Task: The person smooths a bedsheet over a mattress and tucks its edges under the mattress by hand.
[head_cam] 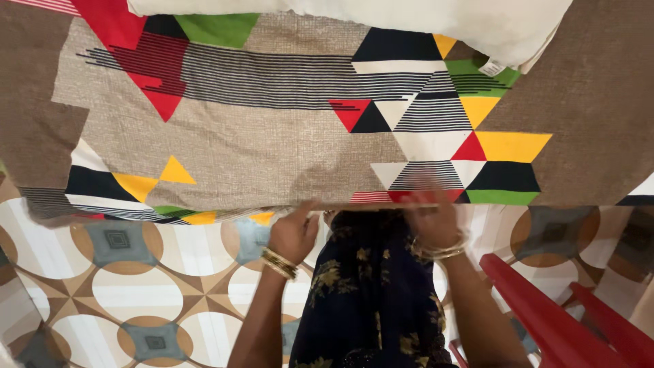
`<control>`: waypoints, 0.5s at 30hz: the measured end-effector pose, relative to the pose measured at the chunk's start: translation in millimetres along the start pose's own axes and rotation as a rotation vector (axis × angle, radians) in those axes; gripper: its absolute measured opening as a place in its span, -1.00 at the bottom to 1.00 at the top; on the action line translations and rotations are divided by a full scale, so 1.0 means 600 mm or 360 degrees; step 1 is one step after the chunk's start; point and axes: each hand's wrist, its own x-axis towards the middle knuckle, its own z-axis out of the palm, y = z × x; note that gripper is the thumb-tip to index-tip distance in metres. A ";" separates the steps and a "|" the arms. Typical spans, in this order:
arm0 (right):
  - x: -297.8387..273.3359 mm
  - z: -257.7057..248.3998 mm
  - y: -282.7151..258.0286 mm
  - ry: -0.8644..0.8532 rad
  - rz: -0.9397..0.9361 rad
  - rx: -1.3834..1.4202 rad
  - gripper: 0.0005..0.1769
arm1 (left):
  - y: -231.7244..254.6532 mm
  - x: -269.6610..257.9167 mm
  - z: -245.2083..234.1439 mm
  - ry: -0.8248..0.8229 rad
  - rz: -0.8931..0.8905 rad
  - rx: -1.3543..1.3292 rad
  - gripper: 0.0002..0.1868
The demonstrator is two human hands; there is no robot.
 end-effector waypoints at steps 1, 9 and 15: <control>-0.008 -0.013 0.055 0.0312 0.0874 0.0273 -0.48 | 0.029 0.014 0.018 0.0522 0.0457 -0.0151 -0.58; 0.017 -0.018 0.271 -0.0258 0.1584 -0.0270 -0.08 | 0.211 0.192 0.187 0.0545 0.0913 0.0559 -0.29; 0.193 0.085 0.000 -0.0806 0.0877 -0.0114 0.03 | 0.078 0.220 0.031 0.0378 0.0236 0.0633 -0.16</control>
